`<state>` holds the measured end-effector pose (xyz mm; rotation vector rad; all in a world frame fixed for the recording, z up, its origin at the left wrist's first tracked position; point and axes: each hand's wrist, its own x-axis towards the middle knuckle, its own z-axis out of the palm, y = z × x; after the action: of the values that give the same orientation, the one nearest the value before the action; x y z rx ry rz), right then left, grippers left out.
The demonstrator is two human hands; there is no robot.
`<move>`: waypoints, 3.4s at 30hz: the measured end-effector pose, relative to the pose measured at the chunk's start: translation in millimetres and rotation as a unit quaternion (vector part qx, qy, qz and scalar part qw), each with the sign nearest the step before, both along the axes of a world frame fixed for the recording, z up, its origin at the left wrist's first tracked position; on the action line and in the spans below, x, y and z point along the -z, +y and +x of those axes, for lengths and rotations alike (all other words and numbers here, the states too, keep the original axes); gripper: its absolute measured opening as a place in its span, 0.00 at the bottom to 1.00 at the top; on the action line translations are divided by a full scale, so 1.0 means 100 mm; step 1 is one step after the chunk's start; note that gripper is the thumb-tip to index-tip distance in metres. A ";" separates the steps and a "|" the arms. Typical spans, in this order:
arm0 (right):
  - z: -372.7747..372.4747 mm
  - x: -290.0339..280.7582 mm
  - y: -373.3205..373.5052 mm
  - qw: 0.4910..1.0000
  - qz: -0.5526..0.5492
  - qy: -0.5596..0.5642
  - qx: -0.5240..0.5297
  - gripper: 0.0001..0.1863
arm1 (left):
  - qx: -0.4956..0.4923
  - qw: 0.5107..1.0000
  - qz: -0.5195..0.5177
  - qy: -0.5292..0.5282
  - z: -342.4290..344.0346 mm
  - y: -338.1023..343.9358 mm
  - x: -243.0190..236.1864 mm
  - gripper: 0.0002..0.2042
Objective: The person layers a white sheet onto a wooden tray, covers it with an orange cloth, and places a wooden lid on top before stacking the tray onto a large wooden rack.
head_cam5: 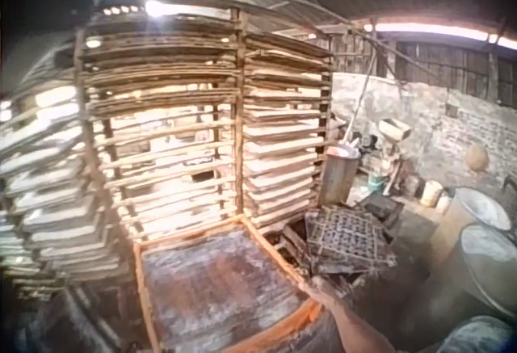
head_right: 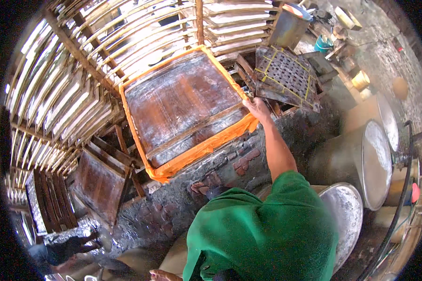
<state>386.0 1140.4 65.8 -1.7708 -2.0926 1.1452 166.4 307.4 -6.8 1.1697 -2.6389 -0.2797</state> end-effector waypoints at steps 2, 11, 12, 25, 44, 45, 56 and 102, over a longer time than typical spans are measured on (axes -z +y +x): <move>0.34 0.17 -0.23 0.979 -0.035 0.197 0.035 0.37 | 0.023 1.000 0.003 -0.015 -0.09 0.00 0.06 0.21; 0.16 0.02 -0.21 0.963 -0.079 0.243 -0.086 0.35 | -0.008 0.991 0.085 0.103 0.05 -0.74 0.13 0.19; 0.21 0.07 -0.18 0.958 -0.106 0.262 -0.056 0.32 | 0.132 0.950 0.168 0.228 -0.04 -0.42 0.10 0.12; 0.32 0.04 -0.06 0.932 -0.140 0.329 -0.054 0.20 | 0.266 0.829 0.452 0.196 -0.84 4.85 -0.63 0.25; 0.52 0.28 1.05 0.874 -0.370 0.305 -0.081 0.19 | 0.092 0.932 0.300 0.180 0.11 4.99 -0.28 0.34; 0.52 0.13 1.00 0.887 -0.355 0.290 -0.056 0.19 | 0.100 0.926 0.320 0.171 0.14 5.02 -0.35 0.33; 1.13 0.41 -0.57 0.924 -0.234 0.298 -0.054 0.20 | 0.164 0.917 0.349 0.101 -0.90 4.77 -0.46 0.30; 1.47 1.09 0.11 0.813 -0.528 0.240 0.044 0.25 | 0.718 0.695 -0.008 0.018 -0.14 5.46 -0.95 0.23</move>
<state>533.0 1151.5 -43.1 -1.5239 -1.0503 2.6839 152.1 853.1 88.6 -1.1475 -2.8109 -0.4701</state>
